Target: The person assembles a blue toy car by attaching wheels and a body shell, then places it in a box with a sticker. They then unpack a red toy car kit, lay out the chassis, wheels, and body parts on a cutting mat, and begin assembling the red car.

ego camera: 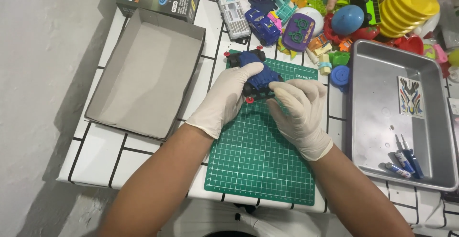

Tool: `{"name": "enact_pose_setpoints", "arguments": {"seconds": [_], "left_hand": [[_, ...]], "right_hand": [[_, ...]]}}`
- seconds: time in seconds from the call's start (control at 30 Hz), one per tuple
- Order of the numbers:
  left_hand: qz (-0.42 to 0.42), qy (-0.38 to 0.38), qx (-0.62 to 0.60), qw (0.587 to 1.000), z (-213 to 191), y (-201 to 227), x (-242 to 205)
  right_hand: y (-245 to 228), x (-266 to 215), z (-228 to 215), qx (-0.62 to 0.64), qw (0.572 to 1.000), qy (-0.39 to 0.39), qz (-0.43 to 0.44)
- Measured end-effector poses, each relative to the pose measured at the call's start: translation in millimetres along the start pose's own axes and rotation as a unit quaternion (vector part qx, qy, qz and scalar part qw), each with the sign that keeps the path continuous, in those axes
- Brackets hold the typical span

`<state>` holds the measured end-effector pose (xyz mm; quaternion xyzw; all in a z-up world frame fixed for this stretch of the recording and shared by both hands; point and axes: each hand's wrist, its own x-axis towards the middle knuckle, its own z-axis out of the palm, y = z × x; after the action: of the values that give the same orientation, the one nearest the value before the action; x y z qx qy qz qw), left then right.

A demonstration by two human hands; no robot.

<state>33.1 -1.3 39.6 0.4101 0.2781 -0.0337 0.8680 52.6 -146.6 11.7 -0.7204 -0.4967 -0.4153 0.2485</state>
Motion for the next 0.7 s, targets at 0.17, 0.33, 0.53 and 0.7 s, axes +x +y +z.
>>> {"name": "enact_pose_setpoints", "arguments": {"seconds": [0.17,0.33,0.53,0.7], "left_hand": [[0.004,-0.006,-0.002,1.0,-0.1,-5.9,5.0],[0.005,-0.008,-0.007,1.0,-1.8,-6.0,5.8],[0.002,-0.012,-0.012,1.0,-3.0,-8.3,8.4],[0.016,-0.011,-0.021,1.0,-6.2,-12.5,18.6]], "right_hand": [[2.8,-1.9,2.8,-0.011,1.0,0.001,-0.009],[6.0,-4.2,4.9,-0.02,1.0,0.003,-0.017],[9.6,-6.3,8.6,-0.033,0.999,0.008,-0.027],[12.4,-8.7,10.1,-0.046,0.998,0.013,-0.038]]}}
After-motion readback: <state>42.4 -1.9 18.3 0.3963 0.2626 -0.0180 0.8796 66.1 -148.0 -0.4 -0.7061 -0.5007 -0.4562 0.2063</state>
